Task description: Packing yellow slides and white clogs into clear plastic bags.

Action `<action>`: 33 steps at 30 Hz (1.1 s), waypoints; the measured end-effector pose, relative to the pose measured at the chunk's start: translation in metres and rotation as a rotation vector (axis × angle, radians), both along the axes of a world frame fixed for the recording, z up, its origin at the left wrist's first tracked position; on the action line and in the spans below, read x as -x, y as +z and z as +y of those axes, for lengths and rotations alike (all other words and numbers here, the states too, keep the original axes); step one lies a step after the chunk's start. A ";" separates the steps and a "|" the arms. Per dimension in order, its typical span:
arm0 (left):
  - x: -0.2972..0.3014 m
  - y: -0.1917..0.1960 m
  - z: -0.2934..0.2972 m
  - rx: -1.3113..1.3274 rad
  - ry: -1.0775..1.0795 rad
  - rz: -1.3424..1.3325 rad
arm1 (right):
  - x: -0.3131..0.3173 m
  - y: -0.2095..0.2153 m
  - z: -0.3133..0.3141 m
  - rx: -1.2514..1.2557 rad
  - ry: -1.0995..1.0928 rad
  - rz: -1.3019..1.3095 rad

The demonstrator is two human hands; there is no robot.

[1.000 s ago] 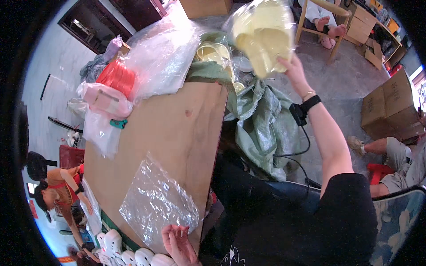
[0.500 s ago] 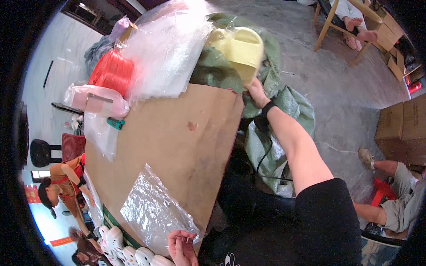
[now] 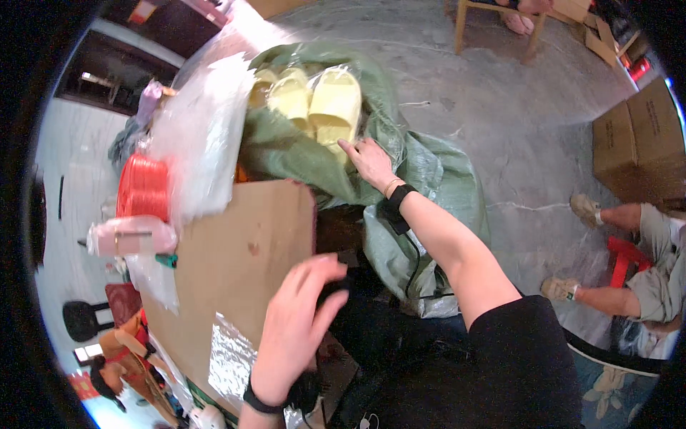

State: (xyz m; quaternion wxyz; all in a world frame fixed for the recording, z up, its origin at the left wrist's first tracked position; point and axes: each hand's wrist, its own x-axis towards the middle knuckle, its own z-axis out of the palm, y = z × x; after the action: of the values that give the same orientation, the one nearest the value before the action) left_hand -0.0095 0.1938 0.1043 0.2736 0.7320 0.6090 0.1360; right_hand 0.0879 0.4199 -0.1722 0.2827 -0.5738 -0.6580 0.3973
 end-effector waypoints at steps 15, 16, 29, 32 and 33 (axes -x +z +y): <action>-0.015 -0.140 0.230 -0.099 -0.027 0.797 | -0.078 0.097 0.106 -0.222 -0.208 0.634; -0.009 -0.143 0.234 -0.006 -0.045 0.804 | -0.087 0.136 0.094 -0.237 -0.129 0.767; -0.013 -0.103 0.170 -0.124 0.082 0.462 | -0.068 0.140 0.076 -0.483 -0.111 0.247; -0.036 -0.042 0.099 -0.380 0.121 0.258 | -0.109 0.115 0.106 -0.711 -0.111 0.043; -0.036 -0.027 0.069 -0.478 0.144 0.200 | -0.119 0.115 0.104 -0.705 -0.032 0.089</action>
State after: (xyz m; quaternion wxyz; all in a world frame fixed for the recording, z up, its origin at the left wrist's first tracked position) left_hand 0.0262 0.2631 0.0772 0.0209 0.7403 0.6343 0.2219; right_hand 0.2072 0.5242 -0.0567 0.4980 -0.4334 -0.7325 0.1658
